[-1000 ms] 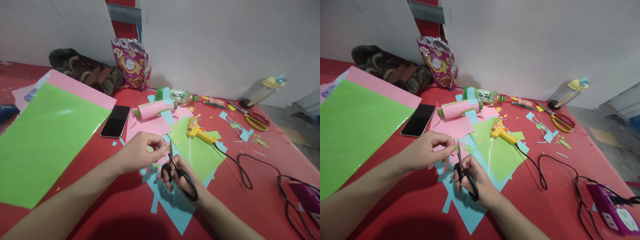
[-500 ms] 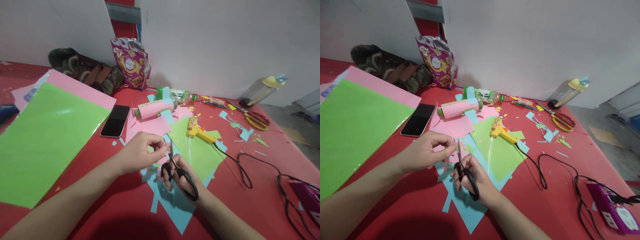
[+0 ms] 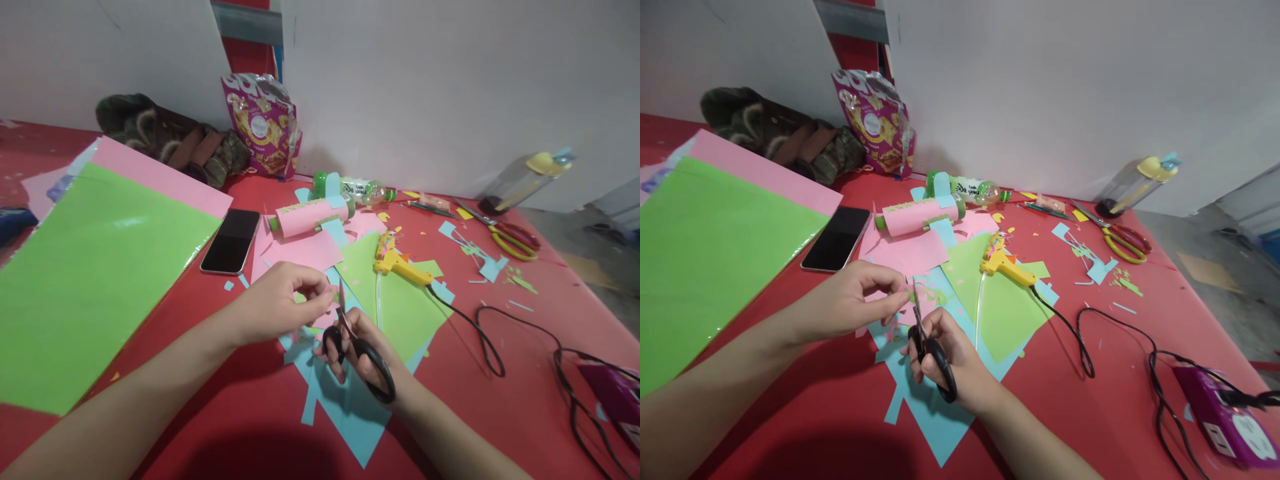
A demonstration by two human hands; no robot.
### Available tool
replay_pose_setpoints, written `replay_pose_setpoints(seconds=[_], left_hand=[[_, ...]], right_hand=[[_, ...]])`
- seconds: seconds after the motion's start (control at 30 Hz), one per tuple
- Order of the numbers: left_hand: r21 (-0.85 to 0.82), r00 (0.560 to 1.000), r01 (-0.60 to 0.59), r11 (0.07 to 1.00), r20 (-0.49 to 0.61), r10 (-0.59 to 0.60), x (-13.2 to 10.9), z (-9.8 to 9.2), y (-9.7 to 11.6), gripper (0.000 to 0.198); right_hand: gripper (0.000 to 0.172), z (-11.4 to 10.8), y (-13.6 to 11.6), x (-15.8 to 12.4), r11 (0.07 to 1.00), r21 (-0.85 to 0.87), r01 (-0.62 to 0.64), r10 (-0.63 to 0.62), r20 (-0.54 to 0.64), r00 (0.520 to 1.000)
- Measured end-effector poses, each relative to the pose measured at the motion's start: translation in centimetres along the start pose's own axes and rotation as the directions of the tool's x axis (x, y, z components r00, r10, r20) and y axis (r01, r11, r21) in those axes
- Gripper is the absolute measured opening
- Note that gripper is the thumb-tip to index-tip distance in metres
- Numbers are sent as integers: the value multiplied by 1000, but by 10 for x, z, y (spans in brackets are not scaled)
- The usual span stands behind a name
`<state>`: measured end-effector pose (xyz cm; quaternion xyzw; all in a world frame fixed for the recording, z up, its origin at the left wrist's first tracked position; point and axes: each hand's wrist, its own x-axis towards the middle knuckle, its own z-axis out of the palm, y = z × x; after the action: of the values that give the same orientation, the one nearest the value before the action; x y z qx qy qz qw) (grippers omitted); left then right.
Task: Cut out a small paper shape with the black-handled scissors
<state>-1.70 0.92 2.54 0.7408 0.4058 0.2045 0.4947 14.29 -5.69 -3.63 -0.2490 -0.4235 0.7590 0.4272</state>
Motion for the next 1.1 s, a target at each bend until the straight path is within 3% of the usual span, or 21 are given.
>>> replay_pose_setpoints(seconds=[0.23, 0.47, 0.73, 1.1], left_hand=[[-23, 998, 35, 999, 47, -34, 0, 0, -1, 27], [-43, 1000, -4, 999, 11, 5, 1, 2, -1, 27], [-62, 997, 56, 997, 52, -52, -2, 0, -3, 26], [29, 996, 74, 997, 53, -75, -1, -4, 2, 28]], right_hand=[[41, 2, -2, 2, 1000, -11, 27, -27, 2, 1000], [39, 1, 0, 1, 1000, -12, 24, -24, 6, 1000], [42, 3, -4, 0, 1000, -23, -12, 12, -14, 1000], [41, 3, -5, 0, 999, -3, -54, 54, -34, 998]])
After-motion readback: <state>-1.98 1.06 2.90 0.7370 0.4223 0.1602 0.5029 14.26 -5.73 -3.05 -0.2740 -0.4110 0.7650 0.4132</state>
